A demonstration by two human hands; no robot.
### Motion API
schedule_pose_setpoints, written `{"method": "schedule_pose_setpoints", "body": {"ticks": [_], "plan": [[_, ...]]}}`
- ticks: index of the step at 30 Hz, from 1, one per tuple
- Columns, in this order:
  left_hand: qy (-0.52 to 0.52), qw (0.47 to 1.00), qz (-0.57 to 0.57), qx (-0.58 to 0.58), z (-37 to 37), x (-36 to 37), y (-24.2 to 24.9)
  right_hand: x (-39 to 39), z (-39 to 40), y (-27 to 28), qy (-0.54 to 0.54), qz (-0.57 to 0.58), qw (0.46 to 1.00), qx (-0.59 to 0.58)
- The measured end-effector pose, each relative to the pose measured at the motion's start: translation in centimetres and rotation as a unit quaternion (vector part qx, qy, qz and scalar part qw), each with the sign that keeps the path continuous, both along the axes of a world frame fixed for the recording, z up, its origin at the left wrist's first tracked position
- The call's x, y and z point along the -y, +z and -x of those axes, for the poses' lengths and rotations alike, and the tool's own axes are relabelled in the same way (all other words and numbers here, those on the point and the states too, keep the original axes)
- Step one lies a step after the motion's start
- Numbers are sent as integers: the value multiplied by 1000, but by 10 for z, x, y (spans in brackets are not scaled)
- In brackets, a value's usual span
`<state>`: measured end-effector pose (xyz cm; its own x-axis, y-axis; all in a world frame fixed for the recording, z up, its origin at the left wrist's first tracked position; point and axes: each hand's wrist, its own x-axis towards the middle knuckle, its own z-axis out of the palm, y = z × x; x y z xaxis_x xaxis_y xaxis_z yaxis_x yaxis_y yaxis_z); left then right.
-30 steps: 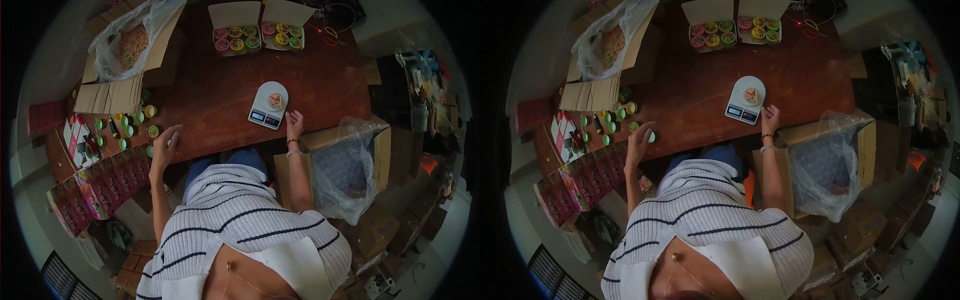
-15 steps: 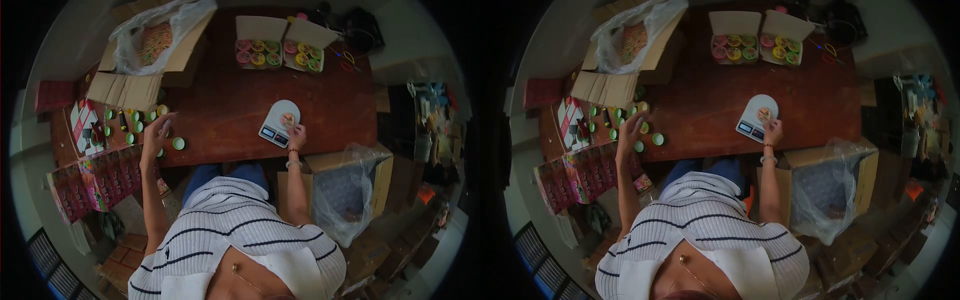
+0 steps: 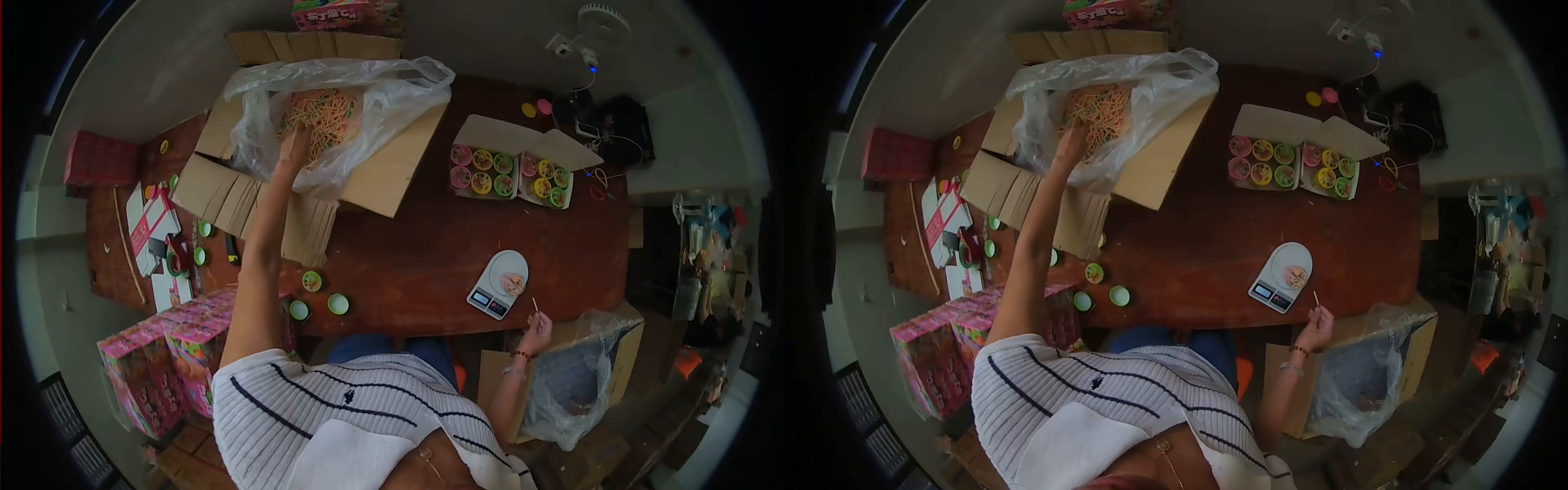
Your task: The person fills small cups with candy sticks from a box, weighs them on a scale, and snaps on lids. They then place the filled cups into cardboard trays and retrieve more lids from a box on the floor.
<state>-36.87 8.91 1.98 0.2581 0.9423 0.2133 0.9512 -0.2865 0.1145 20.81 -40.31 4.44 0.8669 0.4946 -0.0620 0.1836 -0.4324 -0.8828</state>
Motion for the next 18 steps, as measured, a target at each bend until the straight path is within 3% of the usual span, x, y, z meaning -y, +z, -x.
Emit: {"method": "schedule_pose_setpoints", "body": {"ticks": [2,4,5,6,8,9,11,12,14,15,17,18], "plan": [[-6,1000,11,28,-4,-25,-10,16,1,-6,-30,-25,999,0],[-75,995,36,-46,8,-51,-32,24,8,-10,-26,-24,999,0],[-35,989,133,51,2,-53,-16,29,14,-10,-19,-20,1000,-3],[-37,988,138,52,10,-58,-20,29,20,-8,-21,-15,1000,-1],[-80,996,15,41,24,-70,-23,24,30,-5,-12,12,1000,-10],[-80,996,16,43,23,-63,-7,20,33,-2,-12,14,1000,-8],[22,978,60,198,31,-43,35,12,39,1,-22,25,999,-16],[23,978,62,196,32,-34,53,8,41,1,-22,28,999,-19],[115,936,170,286,35,-17,80,0,41,-2,5,42,999,-9],[116,936,172,284,42,-12,74,-4,40,-5,4,44,999,-12],[132,890,186,394,54,-4,65,-12,36,-11,10,21,1000,-18],[145,891,201,380,60,0,65,-18,33,-12,18,19,999,-21]]}}
